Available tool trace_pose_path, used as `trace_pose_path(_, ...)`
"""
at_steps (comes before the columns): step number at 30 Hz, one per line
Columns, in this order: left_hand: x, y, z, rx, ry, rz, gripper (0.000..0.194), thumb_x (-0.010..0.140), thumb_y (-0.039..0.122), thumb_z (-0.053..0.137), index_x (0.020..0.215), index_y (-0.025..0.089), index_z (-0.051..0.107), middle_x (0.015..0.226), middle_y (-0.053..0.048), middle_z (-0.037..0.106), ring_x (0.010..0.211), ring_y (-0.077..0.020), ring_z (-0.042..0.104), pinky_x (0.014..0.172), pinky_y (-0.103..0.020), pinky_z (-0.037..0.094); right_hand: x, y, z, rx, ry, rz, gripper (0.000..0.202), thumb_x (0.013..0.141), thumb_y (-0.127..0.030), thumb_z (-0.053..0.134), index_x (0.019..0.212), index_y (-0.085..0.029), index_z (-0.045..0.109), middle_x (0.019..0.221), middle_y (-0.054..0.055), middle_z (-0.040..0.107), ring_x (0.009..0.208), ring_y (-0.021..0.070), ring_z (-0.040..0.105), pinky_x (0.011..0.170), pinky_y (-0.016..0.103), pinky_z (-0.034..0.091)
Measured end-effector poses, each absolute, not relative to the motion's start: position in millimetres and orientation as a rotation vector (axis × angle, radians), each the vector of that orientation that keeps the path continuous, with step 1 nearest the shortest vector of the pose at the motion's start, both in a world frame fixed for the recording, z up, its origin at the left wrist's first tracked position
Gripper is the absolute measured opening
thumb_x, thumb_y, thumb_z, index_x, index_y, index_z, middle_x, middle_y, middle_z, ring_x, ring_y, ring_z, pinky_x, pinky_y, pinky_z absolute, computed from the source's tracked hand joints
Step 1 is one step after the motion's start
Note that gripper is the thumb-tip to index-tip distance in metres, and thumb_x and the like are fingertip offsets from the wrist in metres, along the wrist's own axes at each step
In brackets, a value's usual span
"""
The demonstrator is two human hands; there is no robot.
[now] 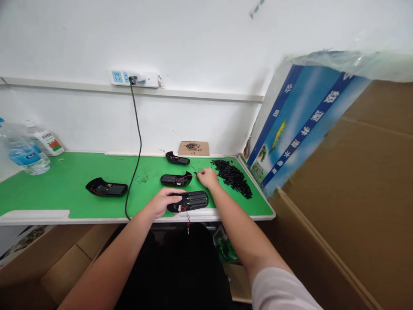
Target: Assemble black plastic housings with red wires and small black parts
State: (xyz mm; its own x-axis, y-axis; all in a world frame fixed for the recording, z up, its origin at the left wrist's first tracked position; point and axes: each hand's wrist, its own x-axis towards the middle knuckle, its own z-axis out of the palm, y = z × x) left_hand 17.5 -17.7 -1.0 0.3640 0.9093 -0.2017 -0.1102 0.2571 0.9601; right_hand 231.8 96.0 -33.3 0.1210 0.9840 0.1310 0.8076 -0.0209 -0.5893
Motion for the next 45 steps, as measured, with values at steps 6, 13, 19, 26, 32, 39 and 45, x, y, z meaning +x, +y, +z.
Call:
trace_pose_path(6, 16.1, -18.0, -5.2, 1.104, 0.943, 0.872, 0.046, 0.061, 0.025, 0.079, 0.104, 0.009, 0.073, 0.077, -0.012, 0.073, 0.055, -0.0207, 0.066, 0.042, -0.029, 0.052, 229.6, 96.9, -31.3, -1.899, -1.682, 0.470, 0.032, 0.079, -0.046, 0.063, 0.081, -0.017, 0.075, 0.070, 0.006, 0.072, 0.054, 0.0151, 0.061, 0.053, 0.023, 0.039)
trace_pose_path(13, 19.0, -16.8, -4.9, 1.110, 0.954, 0.865, 0.047, 0.061, 0.025, 0.078, 0.105, 0.008, 0.072, 0.070, -0.011, 0.071, 0.047, -0.0190, 0.062, 0.037, -0.029, 0.049, 227.8, 108.1, -35.0, -1.918, -1.584, 0.528, 0.027, 0.073, -0.044, 0.070, 0.075, -0.018, 0.074, 0.067, 0.006, 0.071, 0.063, 0.0181, 0.065, 0.056, 0.023, 0.041)
trace_pose_path(19, 16.1, -13.7, -5.1, 1.067, 0.931, 0.870, 0.047, 0.062, 0.024, 0.078, 0.105, 0.007, 0.071, 0.069, -0.011, 0.071, 0.047, -0.0190, 0.062, 0.036, -0.029, 0.049, 227.2, 101.4, -37.6, -1.767, -1.430, 0.663, 0.020, 0.071, -0.036, 0.072, 0.067, -0.017, 0.071, 0.055, 0.002, 0.065, 0.053, 0.0155, 0.061, 0.050, 0.022, 0.044)
trace_pose_path(26, 15.2, -14.7, -1.4, 0.950, 0.990, 0.928, 0.040, 0.067, 0.019, 0.074, 0.106, 0.011, 0.069, 0.083, -0.012, 0.072, 0.059, -0.0206, 0.067, 0.042, -0.030, 0.053, 246.2, 60.5, -12.7, -1.464, -1.118, 0.803, 0.033, 0.075, -0.047, 0.068, 0.078, -0.015, 0.064, 0.059, 0.002, 0.064, 0.054, 0.0166, 0.064, 0.053, 0.029, 0.057)
trace_pose_path(32, 19.0, -14.0, -3.3, 0.981, 1.001, 0.963, 0.046, 0.071, 0.016, 0.072, 0.116, 0.010, 0.067, 0.092, -0.014, 0.071, 0.066, -0.0204, 0.067, 0.047, -0.030, 0.055, 228.6, -9.4, 15.9, -1.082, -1.176, 0.837, 0.035, 0.067, -0.045, 0.077, 0.086, -0.017, 0.068, 0.069, 0.003, 0.069, 0.056, 0.0165, 0.064, 0.060, 0.033, 0.056)
trace_pose_path(39, 23.3, -18.2, -9.1, 1.121, 1.032, 1.046, 0.043, 0.075, 0.013, 0.064, 0.118, 0.013, 0.068, 0.103, -0.012, 0.071, 0.067, -0.0169, 0.065, 0.050, -0.026, 0.053, 185.2, -20.8, 17.5, -1.122, -1.952, 0.268, 0.012, 0.084, -0.021, 0.062, 0.082, -0.022, 0.074, 0.087, 0.005, 0.075, 0.084, 0.0208, 0.064, 0.083, 0.036, 0.046)
trace_pose_path(45, 24.4, -23.0, -13.1, 1.237, 1.052, 1.118, 0.040, 0.072, 0.009, 0.064, 0.111, 0.015, 0.072, 0.105, -0.010, 0.072, 0.077, -0.0174, 0.066, 0.064, -0.026, 0.055, 188.1, -11.8, -2.1, -1.095, -2.074, 0.098, 0.010, 0.085, -0.025, 0.066, 0.082, -0.024, 0.075, 0.092, 0.004, 0.072, 0.090, 0.0210, 0.059, 0.083, 0.037, 0.040)
